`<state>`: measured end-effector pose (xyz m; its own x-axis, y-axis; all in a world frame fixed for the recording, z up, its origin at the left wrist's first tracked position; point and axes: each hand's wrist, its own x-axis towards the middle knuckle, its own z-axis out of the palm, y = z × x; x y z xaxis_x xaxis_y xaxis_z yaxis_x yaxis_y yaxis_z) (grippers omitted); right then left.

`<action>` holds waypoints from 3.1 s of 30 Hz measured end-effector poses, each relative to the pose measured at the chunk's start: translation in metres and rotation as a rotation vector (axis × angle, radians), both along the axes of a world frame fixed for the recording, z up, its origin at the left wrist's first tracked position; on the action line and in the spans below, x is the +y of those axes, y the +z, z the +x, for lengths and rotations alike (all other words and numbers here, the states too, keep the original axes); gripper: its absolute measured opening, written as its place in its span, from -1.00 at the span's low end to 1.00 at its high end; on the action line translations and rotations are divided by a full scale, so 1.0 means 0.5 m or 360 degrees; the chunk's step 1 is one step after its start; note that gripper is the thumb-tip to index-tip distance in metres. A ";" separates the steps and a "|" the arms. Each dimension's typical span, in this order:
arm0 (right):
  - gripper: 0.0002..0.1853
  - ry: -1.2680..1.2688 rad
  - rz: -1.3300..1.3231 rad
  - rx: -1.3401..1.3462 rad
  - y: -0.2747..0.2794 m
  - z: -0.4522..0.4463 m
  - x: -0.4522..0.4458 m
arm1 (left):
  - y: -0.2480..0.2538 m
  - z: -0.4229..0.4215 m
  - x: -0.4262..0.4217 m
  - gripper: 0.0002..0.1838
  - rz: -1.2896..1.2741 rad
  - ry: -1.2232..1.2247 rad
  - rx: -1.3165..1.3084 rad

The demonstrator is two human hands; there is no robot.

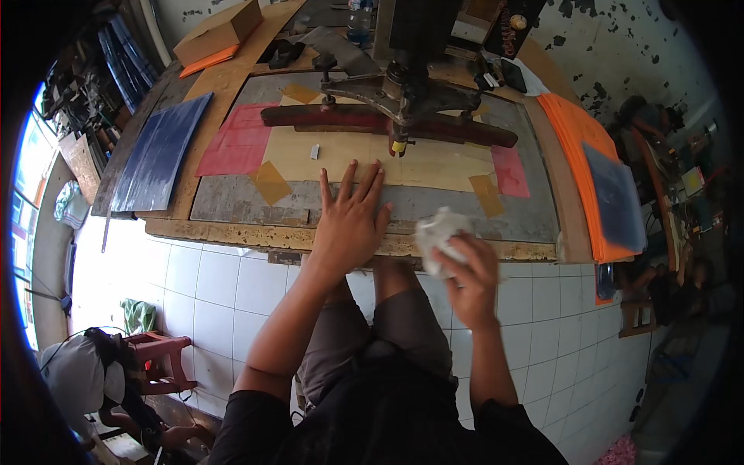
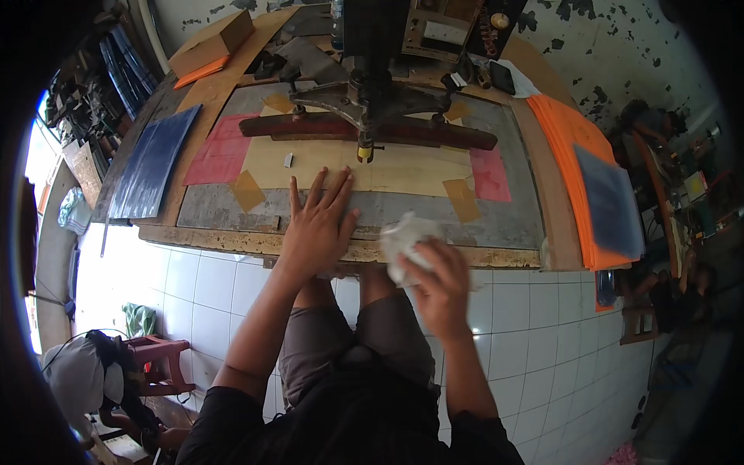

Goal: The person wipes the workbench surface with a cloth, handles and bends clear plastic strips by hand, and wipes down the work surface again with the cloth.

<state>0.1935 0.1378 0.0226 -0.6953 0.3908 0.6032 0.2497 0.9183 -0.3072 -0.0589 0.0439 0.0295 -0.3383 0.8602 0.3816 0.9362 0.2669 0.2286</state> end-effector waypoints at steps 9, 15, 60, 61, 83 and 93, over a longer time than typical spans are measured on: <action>-0.58 -0.0006 0.0209 0.0173 -0.057 -0.009 0.003 | -0.004 -0.007 -0.004 -0.33 0.0031 -0.0016 -0.0031; -0.41 -0.0539 0.0035 0.0139 -0.060 0.189 0.100 | -0.001 -0.002 -0.004 -0.35 0.0045 -0.0033 -0.0074; -0.42 -0.0158 -0.0385 -0.0219 0.041 0.181 0.140 | -0.001 0.011 -0.045 -0.43 0.0122 -0.0070 -0.0107; -0.43 -0.0233 -0.0595 -0.0295 0.071 0.200 0.149 | -0.006 0.009 -0.045 -0.43 0.0121 -0.0069 -0.0099; -0.52 -0.0089 -0.0587 -0.0672 0.132 -0.071 0.288 | 0.072 0.015 -0.165 -0.53 0.0023 -0.0246 -0.0322; -0.73 0.0456 -0.0483 -0.0690 0.177 -0.077 0.325 | 0.081 -0.111 -0.021 -0.46 0.0381 -0.0287 -0.0394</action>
